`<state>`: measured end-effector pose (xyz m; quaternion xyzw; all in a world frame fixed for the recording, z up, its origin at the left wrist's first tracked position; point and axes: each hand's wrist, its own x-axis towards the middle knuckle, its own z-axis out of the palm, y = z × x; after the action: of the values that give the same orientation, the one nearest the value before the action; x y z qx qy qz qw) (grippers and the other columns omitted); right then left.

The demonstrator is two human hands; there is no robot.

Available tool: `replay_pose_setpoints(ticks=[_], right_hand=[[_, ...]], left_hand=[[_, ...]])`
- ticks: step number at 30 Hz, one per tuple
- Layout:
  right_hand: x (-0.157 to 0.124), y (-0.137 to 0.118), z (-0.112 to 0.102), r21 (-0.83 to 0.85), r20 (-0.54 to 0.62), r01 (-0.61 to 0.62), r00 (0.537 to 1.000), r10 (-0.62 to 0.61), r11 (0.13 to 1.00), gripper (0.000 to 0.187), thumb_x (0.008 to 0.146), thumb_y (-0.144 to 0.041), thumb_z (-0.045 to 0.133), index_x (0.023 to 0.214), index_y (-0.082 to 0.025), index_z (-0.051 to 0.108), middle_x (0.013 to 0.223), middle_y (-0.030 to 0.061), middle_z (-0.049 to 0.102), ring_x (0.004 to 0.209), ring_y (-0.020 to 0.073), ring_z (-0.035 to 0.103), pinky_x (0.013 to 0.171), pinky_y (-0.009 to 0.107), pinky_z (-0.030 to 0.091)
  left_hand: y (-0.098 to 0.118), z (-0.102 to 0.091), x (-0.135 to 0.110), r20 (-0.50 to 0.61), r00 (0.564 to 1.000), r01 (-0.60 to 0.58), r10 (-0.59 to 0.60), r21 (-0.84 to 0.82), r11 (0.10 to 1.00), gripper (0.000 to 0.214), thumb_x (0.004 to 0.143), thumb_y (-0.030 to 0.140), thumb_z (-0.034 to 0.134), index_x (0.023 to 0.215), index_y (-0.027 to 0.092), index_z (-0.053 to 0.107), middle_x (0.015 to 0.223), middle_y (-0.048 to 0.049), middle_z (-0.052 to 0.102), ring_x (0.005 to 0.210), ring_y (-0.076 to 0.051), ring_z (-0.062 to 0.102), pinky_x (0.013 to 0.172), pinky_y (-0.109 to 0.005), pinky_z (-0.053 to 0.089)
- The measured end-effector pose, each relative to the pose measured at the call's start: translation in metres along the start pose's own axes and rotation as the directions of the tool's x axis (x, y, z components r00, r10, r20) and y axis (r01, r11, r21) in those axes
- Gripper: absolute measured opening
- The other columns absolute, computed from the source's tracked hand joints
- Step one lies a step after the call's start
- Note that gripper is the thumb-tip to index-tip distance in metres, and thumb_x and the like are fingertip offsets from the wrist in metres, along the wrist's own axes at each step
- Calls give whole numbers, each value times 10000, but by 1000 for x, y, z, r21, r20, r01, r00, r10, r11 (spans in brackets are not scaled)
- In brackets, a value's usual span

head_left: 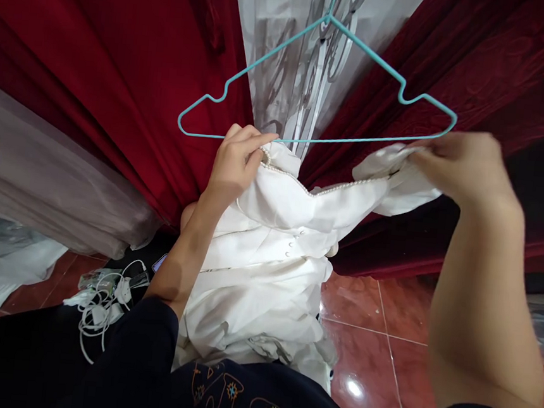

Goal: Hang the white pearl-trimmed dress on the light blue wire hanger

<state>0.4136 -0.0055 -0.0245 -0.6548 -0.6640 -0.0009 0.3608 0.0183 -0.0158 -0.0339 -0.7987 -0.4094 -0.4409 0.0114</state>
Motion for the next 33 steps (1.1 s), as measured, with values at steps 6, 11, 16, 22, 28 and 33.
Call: replay_pose_setpoints(ticks=[6,11,16,22,28,33], right_hand=[[-51,-75,5,339,-92,443,893,-440,830,207,845,-180,672,937,-272,834,929,42,812,825,191,745,761,348,570],[-44,-112,33,385,-299,495,865,-402,779,342,933,-155,609,1178,-261,823,1182,86,806,1100,216,761,1004,433,606],[-42,-109,61,424,-385,472,866,-318,773,254,929,-133,628,1054,-229,827,1012,73,786,962,204,732,880,413,593],[-45,-109,60,368,-442,493,839,-318,788,232,878,-137,637,1000,-186,828,927,45,749,878,184,702,800,361,547],[-44,-111,59,360,-444,478,843,-304,801,246,860,-115,631,986,-178,833,908,57,734,852,177,683,770,341,512],[-49,-113,64,413,-444,473,851,-281,778,265,877,-121,617,1008,-185,838,923,67,730,809,164,659,719,325,473]], left_hand=[[2,13,0,8,1000,19,-19,-37,999,478,985,40,514,1299,257,802,1048,-57,711,1048,-241,615,1013,-432,591],[4,11,0,18,1000,0,0,-24,1000,470,1024,79,510,1361,291,758,1082,-49,703,1109,-248,637,1070,-454,576],[14,11,-33,-260,963,-57,68,52,997,334,999,203,600,1276,257,779,1257,-105,669,1238,-298,603,1091,-469,520],[-29,12,-68,-404,896,86,-183,-246,965,84,957,256,665,1034,225,680,718,36,502,613,-118,489,618,-298,429],[-89,-44,-11,-704,675,19,-221,-283,959,327,1001,419,739,883,202,525,833,18,497,666,-81,477,638,-319,382],[-80,-83,52,-671,741,-111,-19,-150,982,540,943,720,729,809,217,584,763,-7,529,660,-109,444,645,-328,389]])
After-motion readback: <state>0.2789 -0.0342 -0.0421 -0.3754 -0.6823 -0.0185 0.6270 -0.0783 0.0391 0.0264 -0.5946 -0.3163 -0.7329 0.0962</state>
